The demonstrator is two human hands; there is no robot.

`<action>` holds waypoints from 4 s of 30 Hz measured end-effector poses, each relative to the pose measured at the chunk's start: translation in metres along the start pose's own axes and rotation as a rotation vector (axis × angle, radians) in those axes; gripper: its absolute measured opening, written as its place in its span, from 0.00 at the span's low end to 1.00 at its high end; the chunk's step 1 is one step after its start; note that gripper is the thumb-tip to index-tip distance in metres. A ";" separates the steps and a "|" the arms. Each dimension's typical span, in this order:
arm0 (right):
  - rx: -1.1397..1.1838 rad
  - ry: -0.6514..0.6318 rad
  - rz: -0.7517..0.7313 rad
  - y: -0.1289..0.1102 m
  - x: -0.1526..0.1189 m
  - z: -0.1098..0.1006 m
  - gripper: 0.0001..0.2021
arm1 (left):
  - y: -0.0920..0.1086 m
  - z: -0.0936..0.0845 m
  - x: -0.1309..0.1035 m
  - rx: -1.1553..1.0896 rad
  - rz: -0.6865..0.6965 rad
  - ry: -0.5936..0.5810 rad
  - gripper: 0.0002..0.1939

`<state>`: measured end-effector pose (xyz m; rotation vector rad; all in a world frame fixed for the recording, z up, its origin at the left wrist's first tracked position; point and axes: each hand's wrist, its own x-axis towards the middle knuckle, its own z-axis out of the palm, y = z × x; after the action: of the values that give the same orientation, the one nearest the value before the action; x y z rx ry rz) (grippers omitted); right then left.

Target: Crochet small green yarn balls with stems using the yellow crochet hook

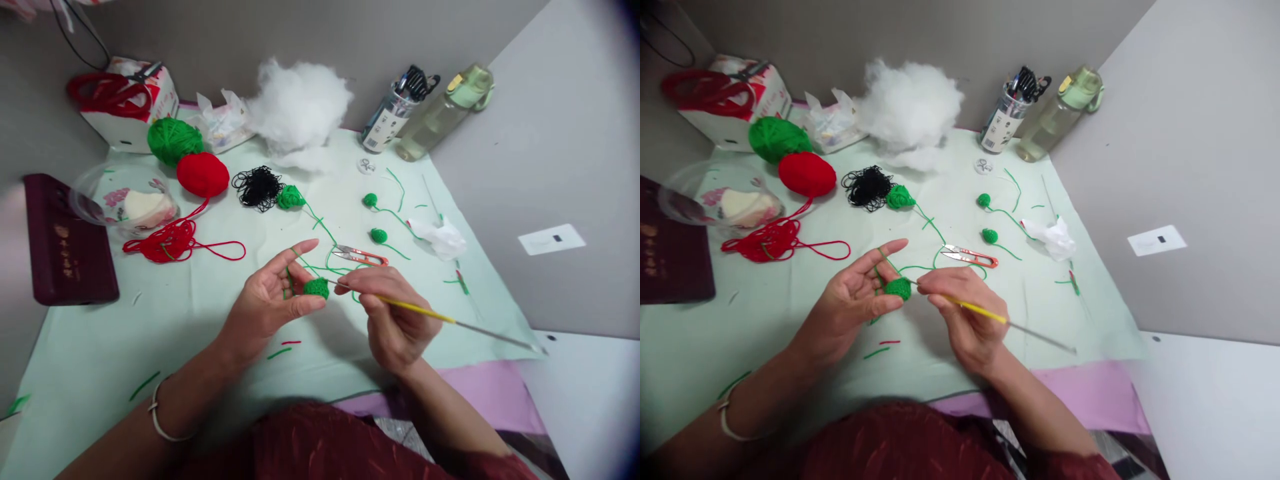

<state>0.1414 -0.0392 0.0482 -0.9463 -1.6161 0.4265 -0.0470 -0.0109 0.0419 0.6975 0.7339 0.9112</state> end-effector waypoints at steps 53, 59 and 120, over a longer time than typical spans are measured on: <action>0.452 -0.087 0.459 0.020 0.007 0.002 0.09 | 0.002 0.002 0.000 0.294 0.044 0.005 0.30; 0.440 -0.139 0.415 0.024 0.005 0.001 0.07 | 0.003 0.003 0.000 0.222 0.024 -0.010 0.34; 0.536 -0.154 0.429 0.017 0.013 -0.009 0.09 | 0.003 0.005 0.000 0.296 0.055 0.048 0.33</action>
<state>0.1551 -0.0213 0.0469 -0.8500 -1.3182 1.1882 -0.0439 -0.0103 0.0471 0.9632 0.9065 0.8799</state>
